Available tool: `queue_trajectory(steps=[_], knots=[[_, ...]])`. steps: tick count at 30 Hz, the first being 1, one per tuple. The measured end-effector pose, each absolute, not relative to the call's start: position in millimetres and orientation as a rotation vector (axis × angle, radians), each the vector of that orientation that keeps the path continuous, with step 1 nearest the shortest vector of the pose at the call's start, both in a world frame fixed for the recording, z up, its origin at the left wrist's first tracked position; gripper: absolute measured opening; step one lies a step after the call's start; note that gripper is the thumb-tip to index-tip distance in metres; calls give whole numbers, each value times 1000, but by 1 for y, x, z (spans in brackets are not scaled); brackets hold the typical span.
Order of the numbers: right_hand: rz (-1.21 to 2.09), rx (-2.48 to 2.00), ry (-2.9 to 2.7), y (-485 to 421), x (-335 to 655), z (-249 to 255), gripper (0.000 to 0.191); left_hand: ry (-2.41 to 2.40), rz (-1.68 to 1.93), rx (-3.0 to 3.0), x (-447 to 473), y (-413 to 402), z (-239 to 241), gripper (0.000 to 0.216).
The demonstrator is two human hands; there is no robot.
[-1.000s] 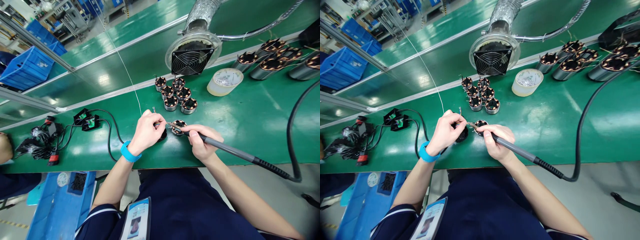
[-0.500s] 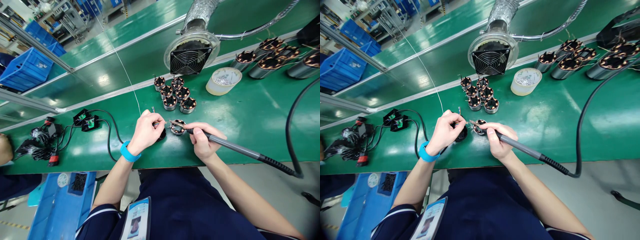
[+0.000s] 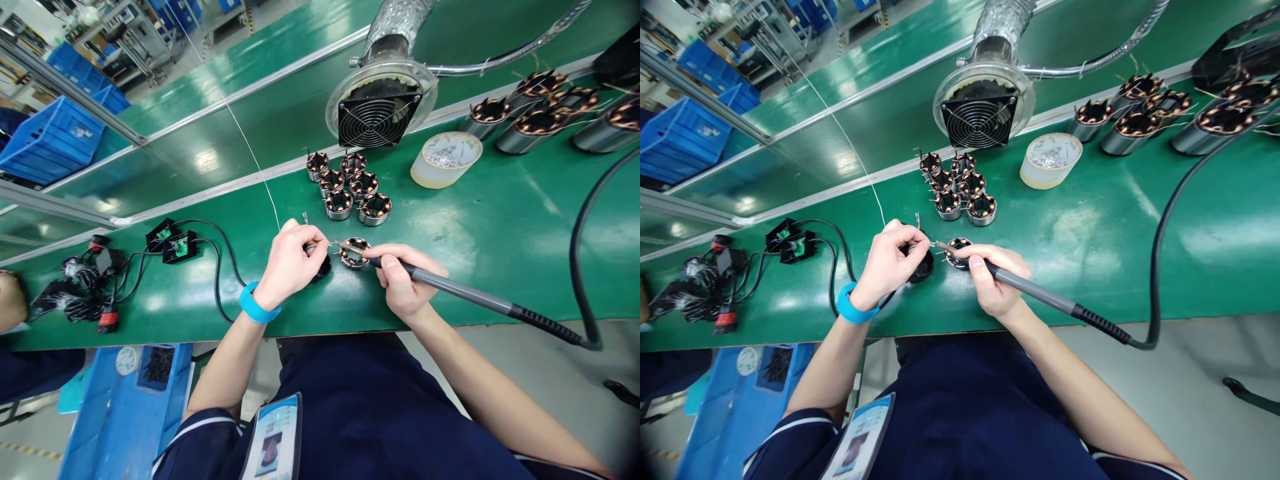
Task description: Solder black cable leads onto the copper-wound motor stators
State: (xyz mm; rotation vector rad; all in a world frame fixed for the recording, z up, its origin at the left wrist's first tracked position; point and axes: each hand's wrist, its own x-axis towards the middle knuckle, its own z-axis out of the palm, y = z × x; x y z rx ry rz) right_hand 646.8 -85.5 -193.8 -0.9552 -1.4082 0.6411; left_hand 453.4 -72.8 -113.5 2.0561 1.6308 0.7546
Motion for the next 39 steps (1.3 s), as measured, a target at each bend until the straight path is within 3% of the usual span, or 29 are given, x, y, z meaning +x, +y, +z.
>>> queue_trajectory(steps=[39], knots=[[700, -938, -1378, -85, 645, -190, 26, 1652, 720, 2036, 455, -74, -110, 18]])
